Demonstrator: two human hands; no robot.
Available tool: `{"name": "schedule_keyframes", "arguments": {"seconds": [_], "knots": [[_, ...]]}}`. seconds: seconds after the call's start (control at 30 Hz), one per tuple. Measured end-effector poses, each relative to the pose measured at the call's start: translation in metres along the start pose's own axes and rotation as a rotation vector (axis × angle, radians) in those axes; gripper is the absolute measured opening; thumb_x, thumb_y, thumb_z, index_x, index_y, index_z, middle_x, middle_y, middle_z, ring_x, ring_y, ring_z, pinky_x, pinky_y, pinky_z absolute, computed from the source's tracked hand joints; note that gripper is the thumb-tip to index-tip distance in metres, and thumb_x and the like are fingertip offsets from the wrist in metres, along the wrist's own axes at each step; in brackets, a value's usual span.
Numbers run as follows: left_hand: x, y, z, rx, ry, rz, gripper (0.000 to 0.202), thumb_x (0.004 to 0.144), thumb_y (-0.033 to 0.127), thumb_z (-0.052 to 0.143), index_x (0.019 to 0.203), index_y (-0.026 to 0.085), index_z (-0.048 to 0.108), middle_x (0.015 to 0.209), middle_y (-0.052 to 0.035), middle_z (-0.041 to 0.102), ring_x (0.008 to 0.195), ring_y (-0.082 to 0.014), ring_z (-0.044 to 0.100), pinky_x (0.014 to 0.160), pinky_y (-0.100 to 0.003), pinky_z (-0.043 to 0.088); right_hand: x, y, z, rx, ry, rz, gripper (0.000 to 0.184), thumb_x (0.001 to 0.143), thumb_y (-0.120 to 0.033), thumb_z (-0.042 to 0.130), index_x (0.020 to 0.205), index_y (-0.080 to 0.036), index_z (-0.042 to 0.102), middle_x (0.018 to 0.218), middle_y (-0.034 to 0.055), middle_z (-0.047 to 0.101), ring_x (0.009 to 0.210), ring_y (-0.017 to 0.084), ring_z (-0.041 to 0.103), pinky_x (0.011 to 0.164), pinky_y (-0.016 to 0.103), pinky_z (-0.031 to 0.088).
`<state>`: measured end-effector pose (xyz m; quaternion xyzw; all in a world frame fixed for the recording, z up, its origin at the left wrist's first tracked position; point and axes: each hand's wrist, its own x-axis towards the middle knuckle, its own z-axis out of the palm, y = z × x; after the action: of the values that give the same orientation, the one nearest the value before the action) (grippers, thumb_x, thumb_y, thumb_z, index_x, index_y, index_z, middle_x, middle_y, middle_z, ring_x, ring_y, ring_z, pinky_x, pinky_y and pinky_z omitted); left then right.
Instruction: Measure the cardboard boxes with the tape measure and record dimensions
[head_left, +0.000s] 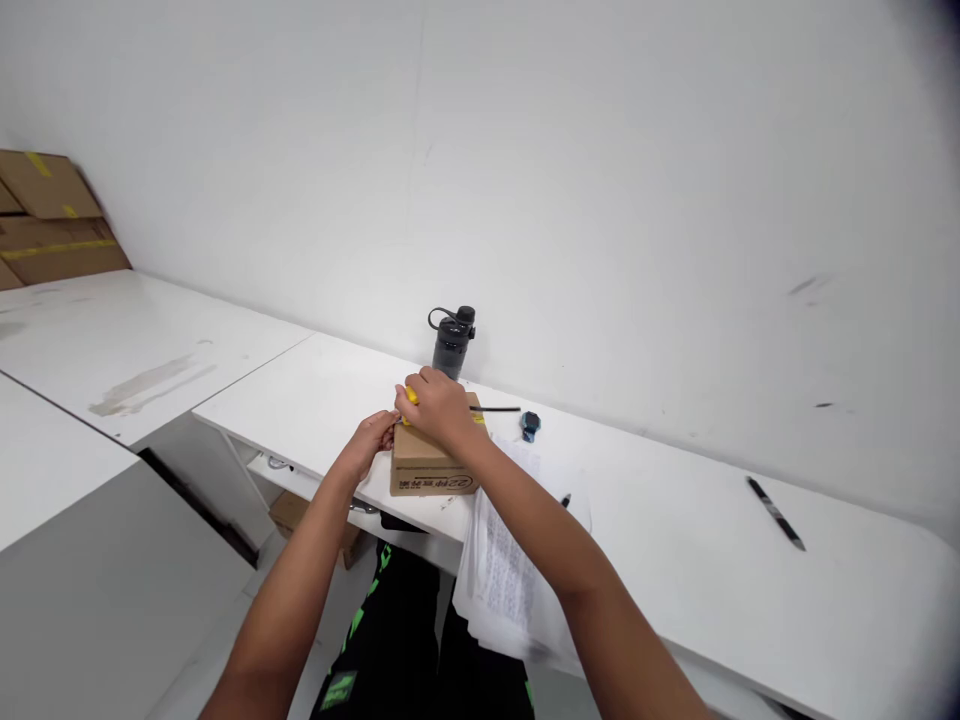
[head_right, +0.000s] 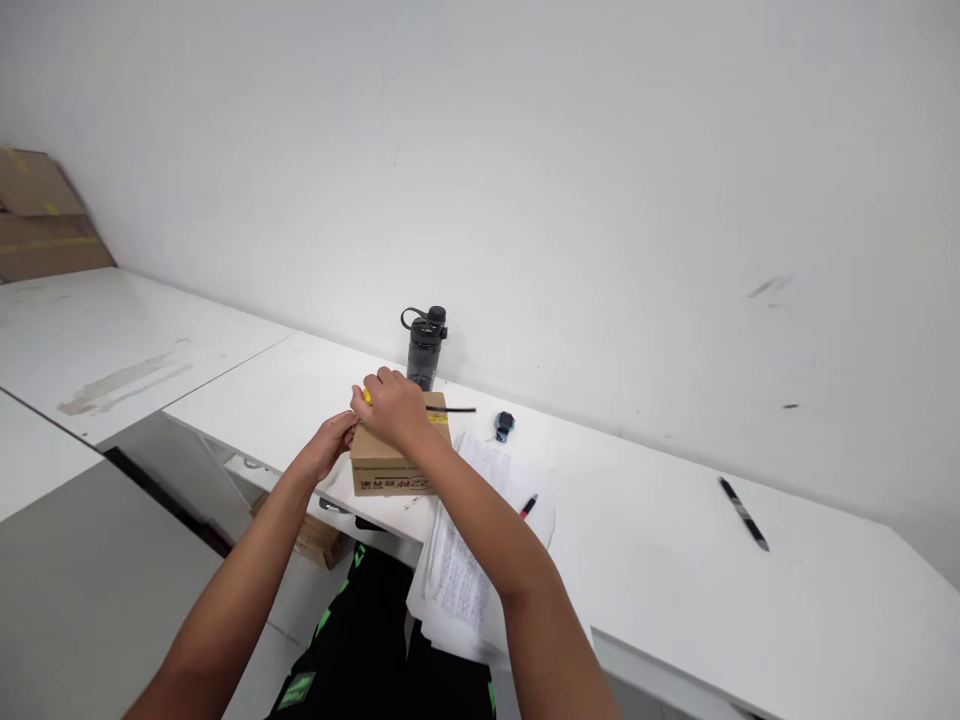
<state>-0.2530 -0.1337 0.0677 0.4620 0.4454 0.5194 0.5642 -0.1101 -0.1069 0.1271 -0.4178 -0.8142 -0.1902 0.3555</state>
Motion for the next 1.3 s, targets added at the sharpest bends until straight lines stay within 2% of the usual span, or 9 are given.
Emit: {"name": "schedule_keyframes", "arguments": {"seconds": [0.3, 0.43, 0.53, 0.63, 0.77, 0.9, 1.03, 1.17, 1.3], "knots": [[-0.008, 0.01, 0.015, 0.147, 0.013, 0.092, 0.044, 0.07, 0.052, 0.069, 0.06, 0.02, 0.04, 0.057, 0.007, 0.038, 0.055, -0.009, 0.033, 0.056, -0.023, 0.028, -0.023, 0.022, -0.022, 0.0, 0.078, -0.03, 0.029, 0.094, -0.031, 0.048, 0.076, -0.017, 0.066, 0.071, 0.0055, 0.063, 0.064, 0.014, 0.053, 0.056, 0.028, 0.028], [-0.021, 0.034, 0.018, 0.341, 0.066, 0.178, 0.041, 0.076, 0.049, 0.065, 0.058, 0.019, 0.042, 0.056, 0.0053, 0.041, 0.058, -0.0105, 0.037, 0.059, -0.025, 0.03, -0.029, 0.031, -0.034, 0.036, 0.211, -0.068, 0.028, 0.093, -0.028, 0.048, 0.072, -0.017, 0.064, 0.065, 0.0047, 0.062, 0.059, 0.014, 0.051, 0.054, 0.028, 0.03], [-0.057, 0.066, 0.018, 0.472, 0.133, 0.263, 0.039, 0.082, 0.046, 0.062, 0.06, 0.019, 0.044, 0.058, 0.0047, 0.042, 0.06, -0.0114, 0.038, 0.061, -0.025, 0.031, -0.045, 0.04, -0.065, 0.112, 0.418, -0.093, 0.024, 0.092, -0.024, 0.048, 0.075, -0.017, 0.063, 0.064, 0.0045, 0.062, 0.06, 0.014, 0.054, 0.054, 0.027, 0.036], [-0.112, 0.081, 0.016, 0.589, 0.096, 0.324, 0.037, 0.084, 0.042, 0.065, 0.063, 0.02, 0.044, 0.061, 0.0043, 0.042, 0.061, -0.0117, 0.037, 0.06, -0.025, 0.03, -0.088, 0.048, -0.114, 0.153, 0.605, -0.156, 0.017, 0.092, -0.024, 0.049, 0.087, -0.017, 0.063, 0.071, 0.0064, 0.065, 0.065, 0.017, 0.059, 0.056, 0.028, 0.044], [-0.17, 0.046, 0.019, 0.541, -0.259, 0.269, 0.033, 0.084, 0.039, 0.067, 0.065, 0.02, 0.048, 0.064, 0.0016, 0.047, 0.063, -0.0136, 0.043, 0.061, -0.026, 0.034, -0.185, 0.049, -0.174, 0.091, 0.55, -0.106, 0.029, 0.095, -0.031, 0.042, 0.1, -0.015, 0.065, 0.076, 0.0086, 0.062, 0.07, 0.021, 0.062, 0.059, 0.035, 0.052], [-0.187, -0.014, 0.055, 0.196, -0.38, -0.018, 0.051, 0.083, 0.058, 0.062, 0.059, 0.02, 0.039, 0.058, 0.0019, 0.039, 0.061, -0.014, 0.039, 0.062, -0.027, 0.035, -0.277, 0.028, -0.193, 0.079, 0.501, 0.179, 0.024, 0.091, -0.018, 0.042, 0.099, -0.014, 0.064, 0.078, 0.0089, 0.062, 0.07, 0.02, 0.061, 0.057, 0.035, 0.052], [-0.179, -0.041, 0.117, 0.106, -0.516, -0.336, 0.059, 0.078, 0.07, 0.06, 0.058, 0.02, 0.036, 0.057, 0.0035, 0.035, 0.058, -0.0114, 0.033, 0.056, -0.025, 0.026, -0.321, -0.001, -0.185, 0.154, 0.45, 0.546, 0.022, 0.087, -0.008, 0.044, 0.096, -0.016, 0.062, 0.076, 0.0062, 0.06, 0.068, 0.018, 0.059, 0.056, 0.031, 0.049], [-0.162, -0.031, 0.167, 0.421, -0.807, -0.39, 0.056, 0.073, 0.067, 0.068, 0.064, 0.018, 0.044, 0.061, 0.0046, 0.039, 0.06, -0.0099, 0.031, 0.056, -0.024, 0.023, -0.312, -0.009, -0.181, 0.277, 0.505, 0.612, 0.02, 0.089, -0.011, 0.044, 0.099, -0.016, 0.061, 0.079, 0.0065, 0.06, 0.07, 0.018, 0.059, 0.056, 0.031, 0.05], [-0.149, -0.019, 0.183, 0.311, -0.801, -0.345, 0.056, 0.071, 0.07, 0.069, 0.075, 0.018, 0.047, 0.069, 0.0046, 0.043, 0.063, -0.0093, 0.035, 0.059, -0.023, 0.029, -0.272, 0.001, -0.183, 0.322, 0.653, 0.442, 0.018, 0.092, -0.018, 0.046, 0.102, -0.016, 0.061, 0.08, 0.0063, 0.059, 0.07, 0.019, 0.057, 0.059, 0.035, 0.051]]}}
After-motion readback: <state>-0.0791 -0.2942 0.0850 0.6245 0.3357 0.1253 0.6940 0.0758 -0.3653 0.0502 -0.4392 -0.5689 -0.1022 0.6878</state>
